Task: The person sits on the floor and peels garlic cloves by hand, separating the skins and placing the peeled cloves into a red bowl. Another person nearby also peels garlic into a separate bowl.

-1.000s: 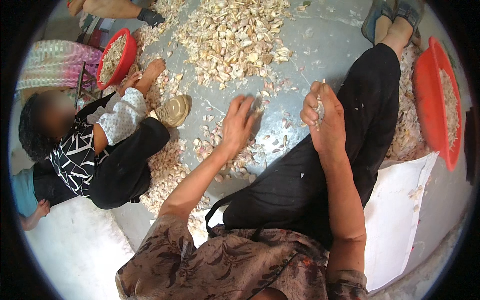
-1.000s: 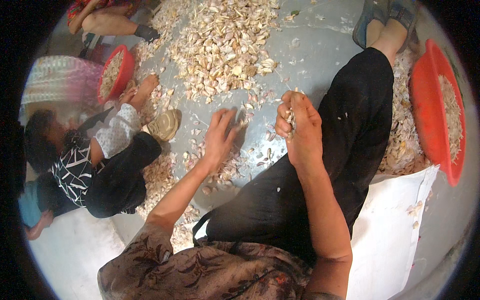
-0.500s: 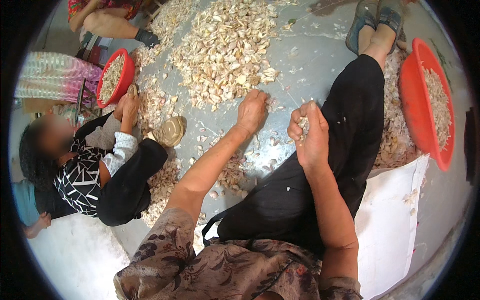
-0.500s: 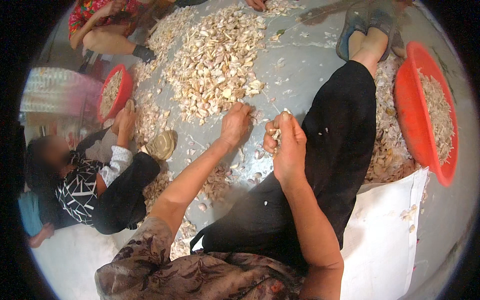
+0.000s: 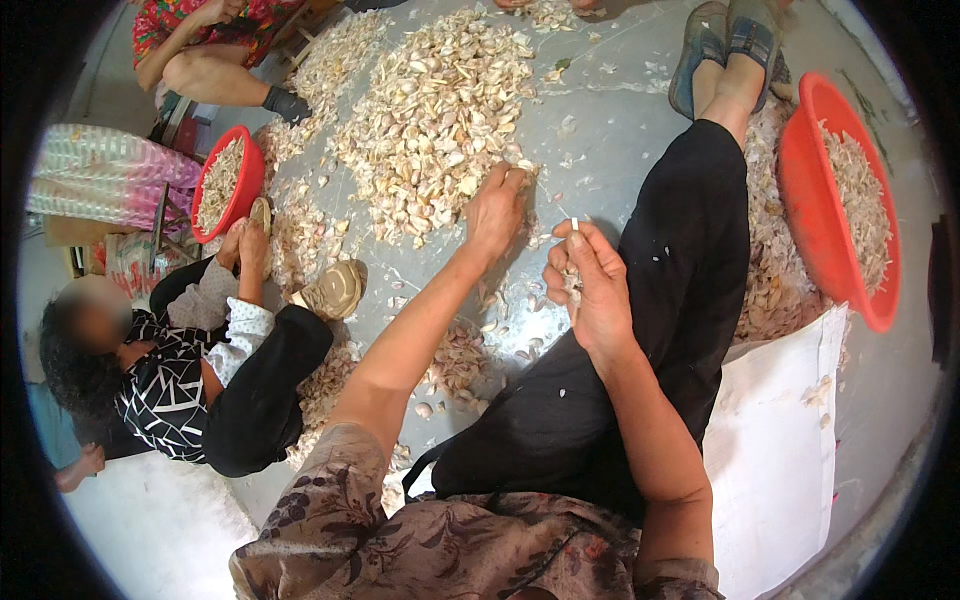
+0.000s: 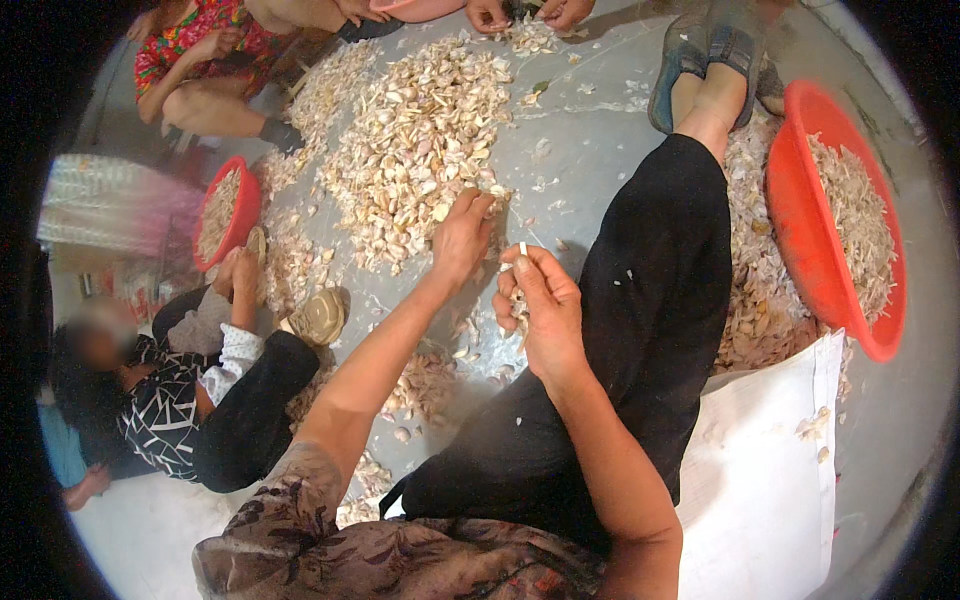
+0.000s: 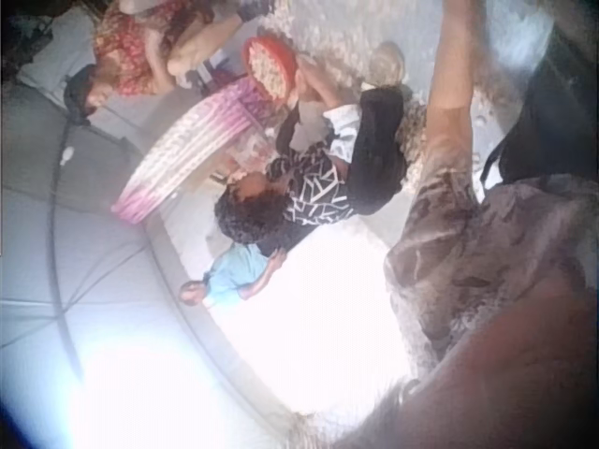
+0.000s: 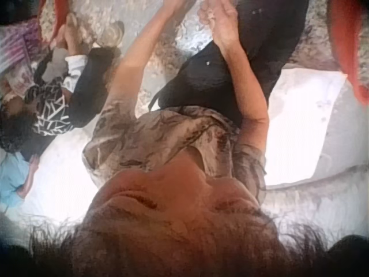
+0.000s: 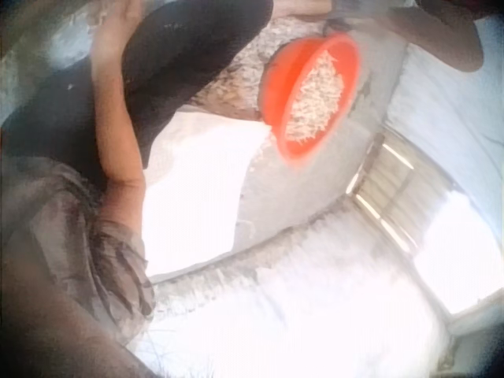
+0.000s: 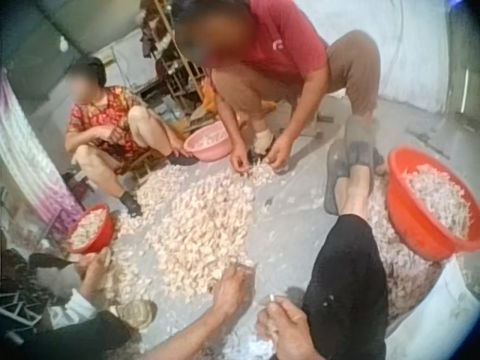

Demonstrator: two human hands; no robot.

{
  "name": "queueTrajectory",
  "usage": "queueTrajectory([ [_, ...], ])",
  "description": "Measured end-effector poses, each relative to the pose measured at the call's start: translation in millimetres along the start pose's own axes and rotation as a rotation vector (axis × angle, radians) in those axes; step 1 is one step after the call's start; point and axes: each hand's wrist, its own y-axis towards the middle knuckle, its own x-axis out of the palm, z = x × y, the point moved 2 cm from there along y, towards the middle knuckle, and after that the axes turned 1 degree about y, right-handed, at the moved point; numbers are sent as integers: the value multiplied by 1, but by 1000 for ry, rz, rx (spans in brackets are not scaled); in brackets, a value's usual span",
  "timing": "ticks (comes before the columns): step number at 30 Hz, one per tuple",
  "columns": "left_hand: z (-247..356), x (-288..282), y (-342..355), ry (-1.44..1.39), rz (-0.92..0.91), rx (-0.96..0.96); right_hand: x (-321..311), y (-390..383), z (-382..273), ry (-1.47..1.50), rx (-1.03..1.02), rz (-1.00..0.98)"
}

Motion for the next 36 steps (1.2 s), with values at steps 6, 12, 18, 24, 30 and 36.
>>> queueTrajectory([
  [6, -27, 16, 3, 0, -26, 17, 0, 2, 3, -18, 41, 64],
  [12, -8, -46, -47, -1324, 24, -557, -5, 3, 9, -278, 60, 110],
  [18, 51, -85, -92, -1496, 6, -573, 12, -5, 17, -869, -357, -83],
  [24, 70, -92, -109, -1470, 12, -456, 9, -13, 14, -761, -176, -124],
  [30, 67, -92, -111, -1314, -74, -376, 8, -14, 12, -628, 7, -184],
  [36, 68, -95, -108, -1288, -61, -365, 9, -14, 13, -533, 14, -233],
])
